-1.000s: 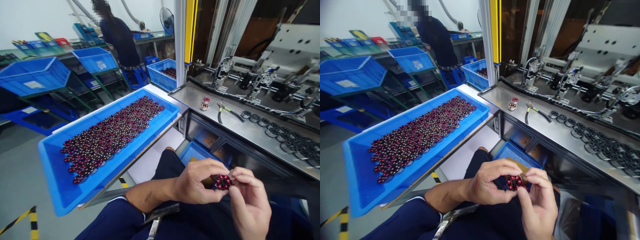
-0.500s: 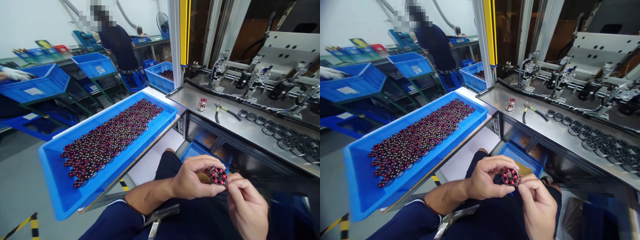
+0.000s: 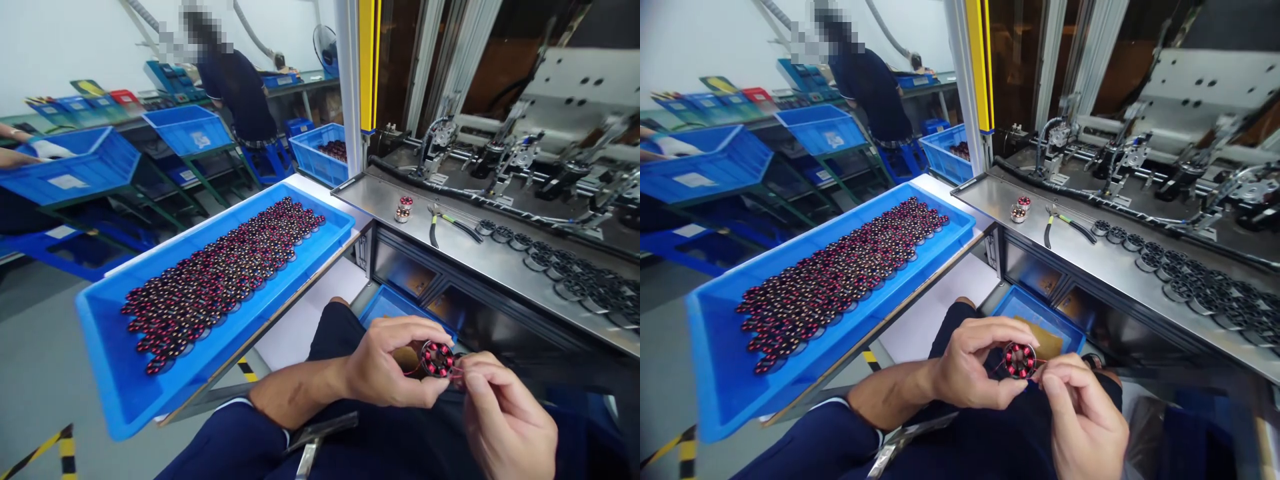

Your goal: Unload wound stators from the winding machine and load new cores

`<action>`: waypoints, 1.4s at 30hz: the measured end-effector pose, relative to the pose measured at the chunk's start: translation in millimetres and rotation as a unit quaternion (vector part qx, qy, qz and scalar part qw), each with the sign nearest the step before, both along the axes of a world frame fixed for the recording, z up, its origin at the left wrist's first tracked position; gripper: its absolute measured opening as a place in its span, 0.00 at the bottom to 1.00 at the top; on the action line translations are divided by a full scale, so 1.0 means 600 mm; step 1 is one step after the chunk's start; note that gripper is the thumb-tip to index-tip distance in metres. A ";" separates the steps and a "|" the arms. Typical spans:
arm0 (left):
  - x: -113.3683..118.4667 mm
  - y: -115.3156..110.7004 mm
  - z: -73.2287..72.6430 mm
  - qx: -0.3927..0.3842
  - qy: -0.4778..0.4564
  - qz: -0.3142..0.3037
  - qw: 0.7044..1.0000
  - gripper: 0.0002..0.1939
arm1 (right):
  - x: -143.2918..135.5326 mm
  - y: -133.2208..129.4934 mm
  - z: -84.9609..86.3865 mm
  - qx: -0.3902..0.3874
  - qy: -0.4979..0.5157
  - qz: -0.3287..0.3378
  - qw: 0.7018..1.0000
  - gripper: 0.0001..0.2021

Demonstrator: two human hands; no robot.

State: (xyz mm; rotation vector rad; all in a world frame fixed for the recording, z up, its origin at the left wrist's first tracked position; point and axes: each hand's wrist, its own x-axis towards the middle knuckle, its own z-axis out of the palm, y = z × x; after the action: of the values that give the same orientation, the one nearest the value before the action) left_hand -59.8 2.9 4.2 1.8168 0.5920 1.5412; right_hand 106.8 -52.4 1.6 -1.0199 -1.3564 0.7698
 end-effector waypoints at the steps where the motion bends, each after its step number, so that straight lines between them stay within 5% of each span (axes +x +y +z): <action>1: 0.001 0.000 -0.002 -0.008 -0.009 -0.003 1.000 0.21 | 0.003 0.000 0.000 0.009 -0.011 0.005 1.000 0.05; 9: -0.002 0.000 -0.008 -0.116 -0.041 -0.100 0.987 0.19 | 0.005 0.010 0.008 0.111 -0.114 0.007 0.987 0.10; 15: 0.003 -0.005 0.001 -0.017 -0.034 -0.005 0.999 0.21 | -0.033 -0.004 0.022 0.152 -0.090 -0.075 0.982 0.10; 20: 0.008 -0.008 0.001 -0.030 -0.040 0.020 0.999 0.21 | -0.033 -0.005 0.017 0.181 -0.088 -0.038 0.979 0.12; 24: 0.005 -0.014 0.000 -0.165 -0.063 -0.085 0.981 0.21 | 0.010 0.011 0.013 0.150 -0.096 0.014 0.984 0.18; 29: 0.004 -0.026 0.000 -0.339 -0.104 -0.224 0.908 0.24 | 0.054 0.039 0.029 0.157 -0.141 0.173 0.962 0.23; 33: 0.004 -0.026 0.003 -0.403 -0.116 -0.272 0.866 0.28 | 0.054 0.051 0.049 0.175 -0.178 0.227 0.941 0.19; 35: 0.003 -0.022 0.005 -0.419 -0.121 -0.285 0.853 0.29 | 0.048 0.049 0.055 0.171 -0.184 0.203 0.946 0.16; 39: 0.004 -0.018 0.009 -0.446 -0.145 -0.309 0.827 0.29 | 0.034 0.026 0.048 0.203 -0.224 0.044 0.952 0.10; 42: 0.010 -0.020 0.009 -0.418 -0.158 -0.290 0.846 0.30 | 0.023 0.003 0.032 0.258 -0.239 -0.064 0.934 0.15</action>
State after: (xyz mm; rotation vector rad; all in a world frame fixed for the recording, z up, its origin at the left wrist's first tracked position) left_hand -53.7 -8.8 9.3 0.9096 0.3973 0.9022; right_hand 120.4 -50.5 20.6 -0.8835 -1.7631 0.0369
